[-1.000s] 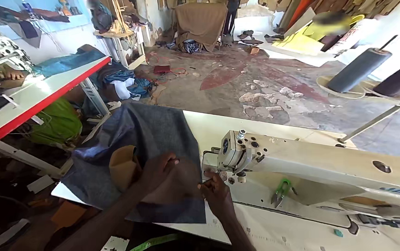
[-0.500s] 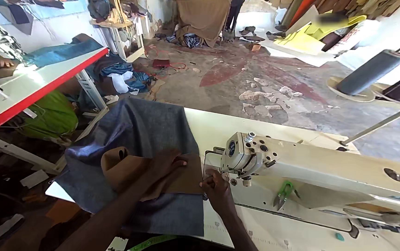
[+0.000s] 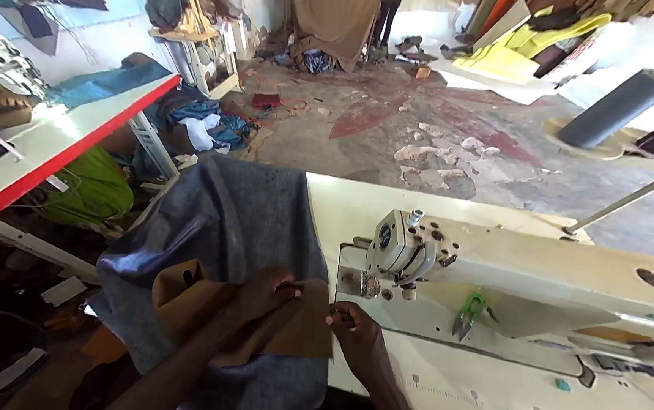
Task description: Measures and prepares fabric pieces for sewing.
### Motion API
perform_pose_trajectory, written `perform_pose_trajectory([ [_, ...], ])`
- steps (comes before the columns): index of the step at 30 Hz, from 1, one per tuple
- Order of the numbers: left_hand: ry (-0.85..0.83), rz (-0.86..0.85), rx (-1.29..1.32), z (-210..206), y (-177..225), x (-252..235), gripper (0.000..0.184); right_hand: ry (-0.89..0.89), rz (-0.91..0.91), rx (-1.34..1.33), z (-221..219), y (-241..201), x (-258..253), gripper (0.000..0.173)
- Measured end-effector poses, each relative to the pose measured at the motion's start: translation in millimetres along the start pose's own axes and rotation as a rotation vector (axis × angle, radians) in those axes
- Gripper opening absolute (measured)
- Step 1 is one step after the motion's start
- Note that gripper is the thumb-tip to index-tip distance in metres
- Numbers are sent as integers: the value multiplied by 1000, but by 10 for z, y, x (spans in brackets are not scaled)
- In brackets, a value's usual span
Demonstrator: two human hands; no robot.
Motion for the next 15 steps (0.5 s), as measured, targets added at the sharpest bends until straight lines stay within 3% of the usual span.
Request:
perform_pose_trajectory([
  [2, 2, -5, -10, 10, 3, 0, 48, 50, 36, 103, -45, -141, -342, 50],
  [4, 50, -8, -10, 12, -1, 8, 51, 5, -56, 249, -124, -333, -823, 63],
  [6, 99, -12, 12, 15, -4, 19, 52, -123, -186, 273, -254, -465, -1325, 60],
  [10, 140, -14, 187, 26, -89, 16, 47, -241, -225, -211, -613, -535, -1865, 40],
  [15, 63, 42, 234, 285, 110, -33, 47, -98, -363, -1052, -732, -632, -2112, 51],
])
Point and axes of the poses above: each hand's wrist, its own x-axis away from the middle knuckle, its own z-axis out of the back of the hand, y = z × x, the point moved 4 cm from there along -x, towards the middle knuckle, and after that the axes turned 6 degrees about -x, right-handed, at the moved point
